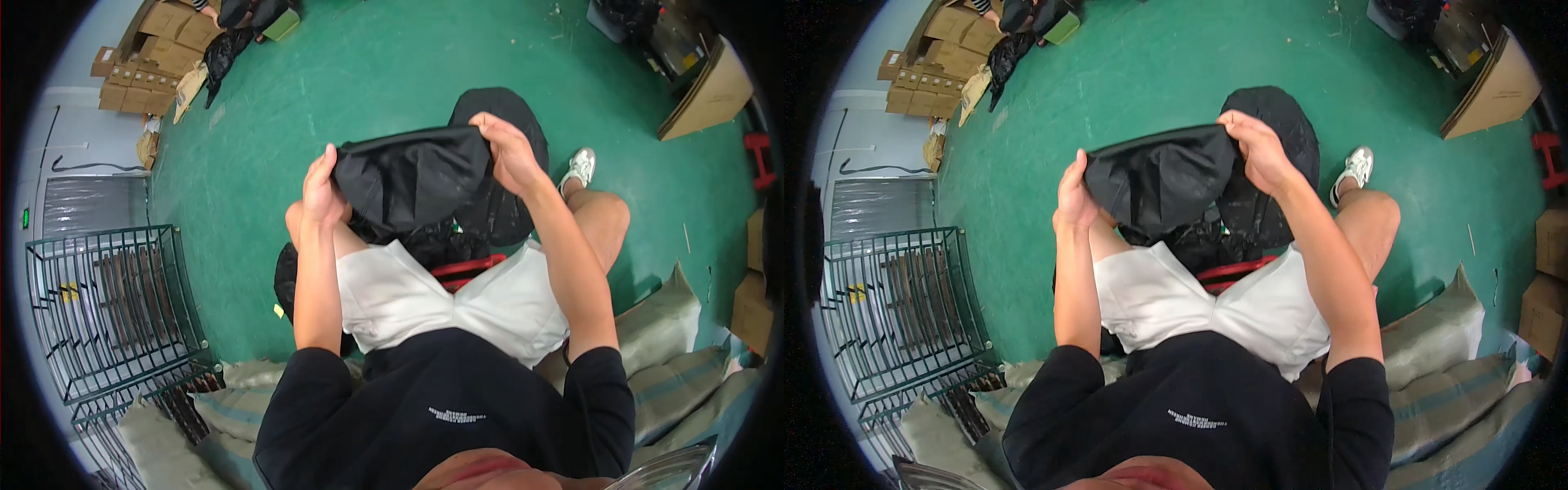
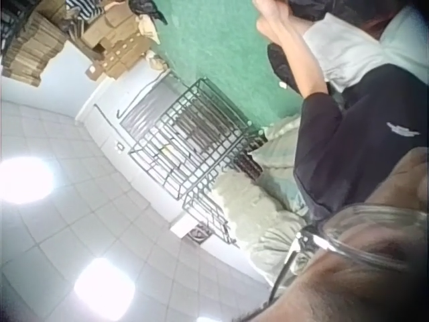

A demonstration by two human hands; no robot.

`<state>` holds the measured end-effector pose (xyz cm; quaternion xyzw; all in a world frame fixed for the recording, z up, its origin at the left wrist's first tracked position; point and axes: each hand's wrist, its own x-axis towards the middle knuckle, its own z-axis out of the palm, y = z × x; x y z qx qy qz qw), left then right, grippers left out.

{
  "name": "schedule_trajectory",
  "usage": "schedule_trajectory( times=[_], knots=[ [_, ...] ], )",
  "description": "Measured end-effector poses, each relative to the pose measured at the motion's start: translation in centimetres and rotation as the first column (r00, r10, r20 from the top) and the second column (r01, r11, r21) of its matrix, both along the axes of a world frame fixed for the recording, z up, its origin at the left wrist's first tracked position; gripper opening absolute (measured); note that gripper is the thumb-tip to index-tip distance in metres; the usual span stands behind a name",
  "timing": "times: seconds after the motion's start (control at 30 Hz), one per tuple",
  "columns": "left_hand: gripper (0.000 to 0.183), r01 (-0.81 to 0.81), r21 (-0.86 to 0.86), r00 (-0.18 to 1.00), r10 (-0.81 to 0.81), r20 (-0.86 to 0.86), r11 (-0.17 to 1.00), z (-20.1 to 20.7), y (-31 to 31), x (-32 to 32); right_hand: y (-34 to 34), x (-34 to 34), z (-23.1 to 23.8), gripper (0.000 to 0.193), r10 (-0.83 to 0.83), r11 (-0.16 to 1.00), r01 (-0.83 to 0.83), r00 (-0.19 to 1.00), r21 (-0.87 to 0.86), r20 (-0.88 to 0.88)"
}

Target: Inspecting and manipulating a black fabric cover in a manufacturing facility.

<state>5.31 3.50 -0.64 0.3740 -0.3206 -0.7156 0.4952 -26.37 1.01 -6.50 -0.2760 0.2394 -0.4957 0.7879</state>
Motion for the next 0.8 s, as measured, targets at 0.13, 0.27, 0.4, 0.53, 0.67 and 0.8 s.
schedule_trajectory(
  times=[0.13,0.27,0.4,0.53,0.67,0.8],
  knots=[
    [0.058,0.045,0.093,0.951,-0.014,-0.309,0.995,-1.4,0.3,0.1,-0.1,-0.5,0.7,0.014,0.079,0.997,-0.079,0.993,-0.005,0.083],
    [0.067,0.153,-0.067,0.798,-0.163,-0.581,0.986,-2.7,0.7,-1.1,-0.1,-0.2,1.0,0.017,0.138,0.990,-0.136,0.968,-0.025,0.211],
    [0.056,0.057,-0.060,0.851,-0.080,-0.519,0.997,-2.6,0.9,-2.0,0.1,-0.6,1.4,0.021,0.050,0.998,-0.056,0.952,0.012,0.303],
    [0.049,0.152,-0.085,0.821,-0.174,-0.543,0.985,-1.9,1.6,-2.9,1.1,-1.7,1.2,0.053,0.373,0.926,-0.353,0.807,-0.133,0.458],
    [0.038,0.117,0.052,0.782,-0.060,-0.621,0.992,-1.6,1.7,-4.1,2.9,-0.6,0.8,0.093,0.614,0.789,-0.582,0.762,-0.196,0.205],
    [0.050,0.278,0.032,0.632,-0.157,-0.759,0.960,-1.7,1.4,-5.1,3.6,0.5,1.5,0.078,0.525,0.851,-0.503,0.798,-0.152,0.297]
  ],
)
